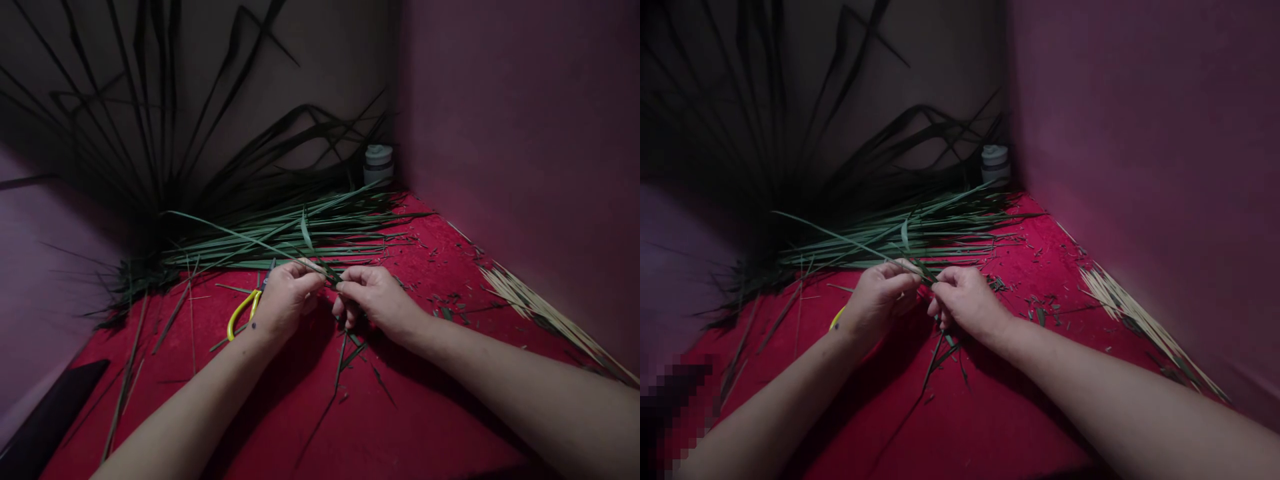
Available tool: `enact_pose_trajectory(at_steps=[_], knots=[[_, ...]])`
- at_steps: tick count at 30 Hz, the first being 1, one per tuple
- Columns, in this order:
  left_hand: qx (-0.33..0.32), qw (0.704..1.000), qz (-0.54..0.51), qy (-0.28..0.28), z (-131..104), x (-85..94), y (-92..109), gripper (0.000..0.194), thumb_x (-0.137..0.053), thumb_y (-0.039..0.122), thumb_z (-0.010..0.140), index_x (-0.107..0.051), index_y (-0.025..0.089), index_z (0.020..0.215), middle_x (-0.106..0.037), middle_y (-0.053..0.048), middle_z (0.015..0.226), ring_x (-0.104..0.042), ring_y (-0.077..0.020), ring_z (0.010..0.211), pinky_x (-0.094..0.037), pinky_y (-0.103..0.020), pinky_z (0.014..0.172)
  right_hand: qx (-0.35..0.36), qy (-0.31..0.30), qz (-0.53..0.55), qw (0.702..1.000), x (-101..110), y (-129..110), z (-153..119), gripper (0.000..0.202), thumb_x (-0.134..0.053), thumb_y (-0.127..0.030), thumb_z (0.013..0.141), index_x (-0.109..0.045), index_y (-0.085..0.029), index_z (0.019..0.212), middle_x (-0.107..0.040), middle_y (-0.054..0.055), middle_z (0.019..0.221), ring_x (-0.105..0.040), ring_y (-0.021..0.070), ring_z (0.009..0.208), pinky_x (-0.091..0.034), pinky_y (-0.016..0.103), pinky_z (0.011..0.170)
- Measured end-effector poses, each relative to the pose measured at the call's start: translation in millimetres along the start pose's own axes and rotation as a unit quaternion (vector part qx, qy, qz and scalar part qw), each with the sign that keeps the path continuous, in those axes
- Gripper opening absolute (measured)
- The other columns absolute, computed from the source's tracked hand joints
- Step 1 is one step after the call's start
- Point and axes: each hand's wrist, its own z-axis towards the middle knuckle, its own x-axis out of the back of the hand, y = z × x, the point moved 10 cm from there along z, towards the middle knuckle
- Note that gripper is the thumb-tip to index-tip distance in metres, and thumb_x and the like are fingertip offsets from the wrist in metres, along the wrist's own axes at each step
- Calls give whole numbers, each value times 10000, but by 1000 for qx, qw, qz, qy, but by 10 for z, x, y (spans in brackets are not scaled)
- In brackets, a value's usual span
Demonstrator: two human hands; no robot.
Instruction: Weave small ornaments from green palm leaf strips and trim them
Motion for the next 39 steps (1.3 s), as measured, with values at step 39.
enact_pose_trajectory(at_steps=[39], knots=[[31,996,14,85,-88,-16,-17,170,-510,92,519,-384,174,439,-314,68,398,-245,-40,360,-171,-193,359,237,121,-226,937,26,-362,-189,111,-458,-114,774,-463,-179,684,-430,-36,613,-394,91,582,-308,232,575]])
